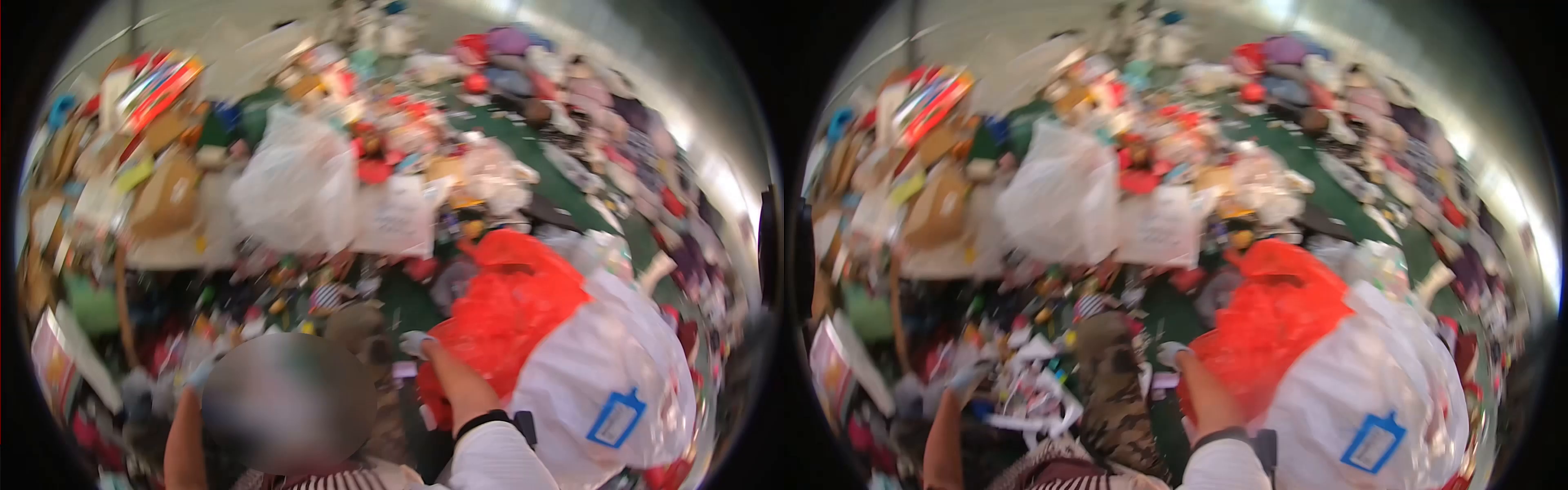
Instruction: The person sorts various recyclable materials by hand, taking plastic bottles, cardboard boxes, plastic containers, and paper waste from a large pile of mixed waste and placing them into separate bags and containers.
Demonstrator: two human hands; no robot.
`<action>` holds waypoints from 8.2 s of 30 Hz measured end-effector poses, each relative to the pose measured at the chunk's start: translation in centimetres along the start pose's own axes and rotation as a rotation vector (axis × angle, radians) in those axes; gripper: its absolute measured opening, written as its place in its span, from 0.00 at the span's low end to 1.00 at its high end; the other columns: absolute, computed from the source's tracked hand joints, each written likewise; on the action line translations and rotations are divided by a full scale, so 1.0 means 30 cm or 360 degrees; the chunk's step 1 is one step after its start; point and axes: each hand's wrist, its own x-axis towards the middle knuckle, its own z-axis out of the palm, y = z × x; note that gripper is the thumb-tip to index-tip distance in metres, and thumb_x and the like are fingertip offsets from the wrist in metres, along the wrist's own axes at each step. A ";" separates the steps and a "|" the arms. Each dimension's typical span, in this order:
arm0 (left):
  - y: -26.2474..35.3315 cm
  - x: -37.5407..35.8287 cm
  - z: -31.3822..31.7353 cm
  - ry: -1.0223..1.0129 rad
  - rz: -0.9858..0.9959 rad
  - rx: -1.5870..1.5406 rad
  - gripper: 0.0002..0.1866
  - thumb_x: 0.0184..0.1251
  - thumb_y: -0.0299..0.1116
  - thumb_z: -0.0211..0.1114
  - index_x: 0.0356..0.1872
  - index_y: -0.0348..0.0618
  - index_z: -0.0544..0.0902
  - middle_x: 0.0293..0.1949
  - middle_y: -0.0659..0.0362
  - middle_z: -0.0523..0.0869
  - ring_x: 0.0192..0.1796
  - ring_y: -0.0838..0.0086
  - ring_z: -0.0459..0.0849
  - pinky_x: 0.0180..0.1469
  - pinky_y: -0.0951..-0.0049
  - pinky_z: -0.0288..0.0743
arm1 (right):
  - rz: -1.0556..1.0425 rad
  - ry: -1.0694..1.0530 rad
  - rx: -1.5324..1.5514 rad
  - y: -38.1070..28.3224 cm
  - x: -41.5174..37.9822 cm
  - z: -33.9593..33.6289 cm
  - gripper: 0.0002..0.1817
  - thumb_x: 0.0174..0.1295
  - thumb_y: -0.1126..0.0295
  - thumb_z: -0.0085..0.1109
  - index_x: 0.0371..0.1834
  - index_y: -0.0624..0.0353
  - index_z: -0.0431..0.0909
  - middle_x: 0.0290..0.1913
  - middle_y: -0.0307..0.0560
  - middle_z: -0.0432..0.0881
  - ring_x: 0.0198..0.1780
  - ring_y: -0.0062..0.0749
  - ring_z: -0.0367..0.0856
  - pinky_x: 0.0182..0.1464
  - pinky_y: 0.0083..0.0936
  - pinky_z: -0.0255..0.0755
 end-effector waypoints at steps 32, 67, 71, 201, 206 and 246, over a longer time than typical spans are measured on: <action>0.274 0.350 0.033 -0.0144 0.0632 -0.1445 0.36 0.54 0.46 0.64 0.63 0.48 0.59 0.54 0.54 0.70 0.51 0.68 0.75 0.46 0.65 0.75 | -0.1745 -0.1821 -0.1334 -1.239 0.166 -0.118 0.21 0.51 0.69 0.49 0.51 0.53 0.75 0.46 0.49 0.79 0.48 0.39 0.74 0.50 0.31 0.67; -0.544 -0.115 0.236 0.0370 0.1395 -0.1932 0.22 0.71 0.42 0.43 0.60 0.41 0.64 0.55 0.56 0.74 0.54 0.65 0.73 0.56 0.66 0.68 | -0.2496 -0.0318 -0.0485 -1.107 -0.112 -0.147 0.50 0.39 0.64 0.67 0.68 0.54 0.50 0.66 0.64 0.55 0.50 0.46 0.77 0.48 0.33 0.72; -0.245 -0.214 0.365 0.0763 0.1331 -0.0528 0.22 0.67 0.37 0.50 0.59 0.39 0.67 0.54 0.57 0.75 0.53 0.66 0.74 0.55 0.69 0.69 | -0.2220 -0.0878 -0.1179 -1.142 -0.015 0.016 0.42 0.41 0.60 0.65 0.64 0.58 0.62 0.64 0.63 0.60 0.46 0.51 0.78 0.46 0.34 0.73; -0.175 0.697 0.025 0.1444 0.0595 -0.1754 0.18 0.60 0.44 0.63 0.46 0.45 0.74 0.38 0.61 0.81 0.38 0.74 0.82 0.39 0.73 0.80 | -0.0923 -0.0428 -0.0065 -0.374 0.692 -0.056 0.23 0.47 0.81 0.46 0.51 0.65 0.71 0.46 0.58 0.77 0.51 0.47 0.75 0.56 0.33 0.67; -0.230 0.662 -0.118 0.2289 0.0585 -0.0886 0.21 0.58 0.37 0.66 0.47 0.38 0.70 0.42 0.57 0.77 0.42 0.79 0.75 0.44 0.81 0.72 | -0.0997 -0.0594 0.0613 -0.528 0.680 -0.085 0.25 0.47 0.80 0.45 0.53 0.62 0.71 0.47 0.54 0.77 0.49 0.42 0.76 0.55 0.28 0.67; 0.099 0.606 0.317 0.0389 -0.0250 -0.1513 0.15 0.60 0.40 0.62 0.40 0.38 0.75 0.35 0.60 0.80 0.38 0.75 0.79 0.42 0.72 0.75 | -0.2126 -0.1359 0.0465 -0.857 0.737 0.106 0.08 0.48 0.67 0.56 0.29 0.57 0.76 0.30 0.51 0.78 0.34 0.48 0.76 0.35 0.36 0.70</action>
